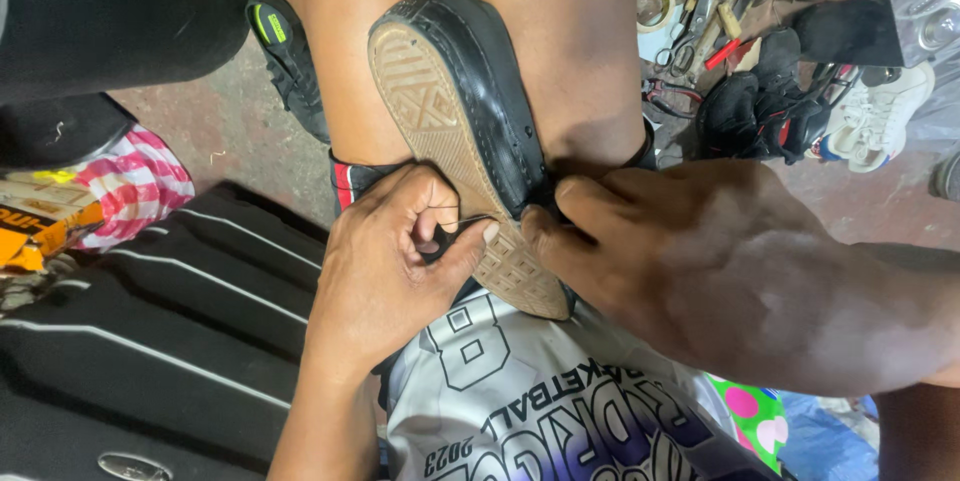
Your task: The person is repairing a black shoe by hand-sewing the sole to the upper. They use a needle and thread to stitch along the edge of the sole, pulling the thread tight after each stitch. The task is performed while sitting on the floor in a cluttered workspace.
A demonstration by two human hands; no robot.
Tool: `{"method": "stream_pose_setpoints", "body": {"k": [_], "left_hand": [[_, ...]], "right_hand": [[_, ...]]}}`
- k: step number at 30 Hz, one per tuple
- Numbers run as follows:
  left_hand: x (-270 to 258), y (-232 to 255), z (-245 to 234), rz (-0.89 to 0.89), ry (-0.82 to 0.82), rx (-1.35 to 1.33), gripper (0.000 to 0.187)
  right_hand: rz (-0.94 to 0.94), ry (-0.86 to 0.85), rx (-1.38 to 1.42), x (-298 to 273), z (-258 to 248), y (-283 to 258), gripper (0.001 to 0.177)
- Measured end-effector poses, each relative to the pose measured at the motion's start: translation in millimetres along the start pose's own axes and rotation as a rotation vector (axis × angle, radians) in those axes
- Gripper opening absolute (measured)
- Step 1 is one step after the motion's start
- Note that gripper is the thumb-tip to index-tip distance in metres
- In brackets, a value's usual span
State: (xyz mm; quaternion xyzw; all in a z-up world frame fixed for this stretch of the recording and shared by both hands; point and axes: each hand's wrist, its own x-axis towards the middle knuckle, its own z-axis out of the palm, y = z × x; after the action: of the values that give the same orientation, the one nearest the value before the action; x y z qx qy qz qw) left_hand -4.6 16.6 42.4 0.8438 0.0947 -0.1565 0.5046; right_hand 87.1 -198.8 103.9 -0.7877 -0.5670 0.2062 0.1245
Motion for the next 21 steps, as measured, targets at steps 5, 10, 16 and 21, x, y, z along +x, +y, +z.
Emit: {"method": "stream_pose_setpoints", "body": {"k": [5, 10, 16, 21], "left_hand": [[0, 1, 1, 0.015, 0.010, 0.004, 0.036], [0, 1, 3, 0.043, 0.033, 0.018, 0.035], [0, -2, 1, 0.032, 0.019, 0.018, 0.037], [1, -2, 1, 0.027, 0.021, 0.011, 0.036]], "right_hand": [[0.067, -0.007, -0.044, 3, 6, -4, 0.032], [0.059, -0.126, -0.116, 9, 9, -7, 0.012], [0.057, -0.142, -0.079, 9, 2, -4, 0.028], [0.090, -0.089, -0.106, 5, -8, -4, 0.043]]}}
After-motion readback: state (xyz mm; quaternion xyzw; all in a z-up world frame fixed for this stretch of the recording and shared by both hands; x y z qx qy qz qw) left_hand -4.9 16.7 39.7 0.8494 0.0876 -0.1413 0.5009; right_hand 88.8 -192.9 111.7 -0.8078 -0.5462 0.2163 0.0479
